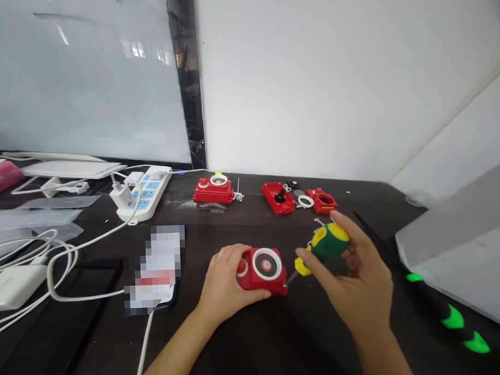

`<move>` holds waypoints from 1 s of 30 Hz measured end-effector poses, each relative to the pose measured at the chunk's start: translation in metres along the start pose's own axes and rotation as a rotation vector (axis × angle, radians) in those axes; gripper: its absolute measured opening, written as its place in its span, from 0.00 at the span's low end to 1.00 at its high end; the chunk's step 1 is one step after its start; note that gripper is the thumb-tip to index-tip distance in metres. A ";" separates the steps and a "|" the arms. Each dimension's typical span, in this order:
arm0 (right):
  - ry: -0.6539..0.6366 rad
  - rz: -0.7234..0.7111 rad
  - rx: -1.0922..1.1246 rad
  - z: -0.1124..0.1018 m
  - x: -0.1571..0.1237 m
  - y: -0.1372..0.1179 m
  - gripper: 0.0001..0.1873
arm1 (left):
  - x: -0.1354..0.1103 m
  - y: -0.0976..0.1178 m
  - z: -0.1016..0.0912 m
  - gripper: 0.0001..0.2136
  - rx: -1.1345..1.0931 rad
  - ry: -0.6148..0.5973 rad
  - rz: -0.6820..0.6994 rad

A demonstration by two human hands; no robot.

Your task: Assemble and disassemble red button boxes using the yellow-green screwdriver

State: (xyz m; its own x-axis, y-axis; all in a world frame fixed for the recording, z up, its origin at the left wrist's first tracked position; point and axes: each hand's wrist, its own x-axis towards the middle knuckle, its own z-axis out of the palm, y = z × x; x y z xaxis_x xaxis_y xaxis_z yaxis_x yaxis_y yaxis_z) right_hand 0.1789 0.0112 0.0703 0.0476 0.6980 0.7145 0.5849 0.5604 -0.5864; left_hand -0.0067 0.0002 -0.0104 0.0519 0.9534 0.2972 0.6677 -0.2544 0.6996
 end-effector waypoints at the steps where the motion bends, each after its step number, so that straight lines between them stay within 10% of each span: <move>1: -0.001 0.031 -0.015 -0.001 0.000 0.001 0.34 | 0.000 0.000 0.000 0.32 0.001 0.001 -0.003; 7: -0.057 0.182 0.253 -0.004 0.004 -0.002 0.31 | -0.001 -0.001 0.001 0.32 0.010 0.003 -0.004; 23: -0.231 0.031 0.301 -0.011 0.002 -0.002 0.31 | -0.001 -0.002 0.001 0.32 0.010 0.003 0.001; 30: -0.030 0.038 0.067 -0.007 0.002 0.000 0.32 | -0.002 -0.001 0.001 0.32 0.005 0.006 0.008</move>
State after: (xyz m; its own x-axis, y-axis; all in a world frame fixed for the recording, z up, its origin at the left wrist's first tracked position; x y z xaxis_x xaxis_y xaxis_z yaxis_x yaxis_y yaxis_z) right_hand 0.1849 0.0098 0.0745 0.0436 0.7316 0.6804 0.5275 0.5615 -0.6375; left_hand -0.0069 -0.0010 -0.0124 0.0530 0.9504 0.3065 0.6707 -0.2613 0.6942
